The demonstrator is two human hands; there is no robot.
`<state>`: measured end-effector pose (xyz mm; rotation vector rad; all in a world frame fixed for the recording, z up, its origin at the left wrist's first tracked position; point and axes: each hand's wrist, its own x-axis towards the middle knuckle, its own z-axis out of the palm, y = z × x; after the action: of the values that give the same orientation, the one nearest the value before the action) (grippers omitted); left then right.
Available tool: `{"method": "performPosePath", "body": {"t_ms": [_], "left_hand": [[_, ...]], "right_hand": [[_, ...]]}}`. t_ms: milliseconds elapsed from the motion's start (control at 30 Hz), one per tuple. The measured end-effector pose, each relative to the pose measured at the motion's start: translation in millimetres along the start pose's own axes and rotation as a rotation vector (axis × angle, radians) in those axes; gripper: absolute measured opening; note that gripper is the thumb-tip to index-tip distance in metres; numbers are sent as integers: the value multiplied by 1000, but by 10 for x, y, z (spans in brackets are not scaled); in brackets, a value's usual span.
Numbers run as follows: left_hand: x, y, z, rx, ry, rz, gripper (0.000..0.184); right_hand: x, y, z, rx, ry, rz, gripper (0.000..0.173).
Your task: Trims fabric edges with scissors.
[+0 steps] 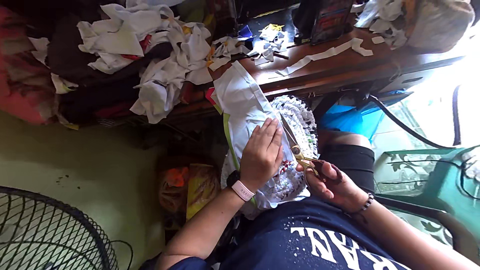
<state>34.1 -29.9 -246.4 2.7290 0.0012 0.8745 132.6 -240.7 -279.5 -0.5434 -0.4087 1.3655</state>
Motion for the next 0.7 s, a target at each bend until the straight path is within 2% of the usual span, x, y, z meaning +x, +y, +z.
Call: {"method": "performPosePath", "body": {"t_ms": [467, 700], "left_hand": [[-30, -6, 68, -27, 58, -6, 34], [-37, -3, 81, -12, 70, -13, 34]], "right_hand": [[102, -79, 31, -66, 34, -12, 53], [131, -97, 51, -75, 52, 13, 46]]}}
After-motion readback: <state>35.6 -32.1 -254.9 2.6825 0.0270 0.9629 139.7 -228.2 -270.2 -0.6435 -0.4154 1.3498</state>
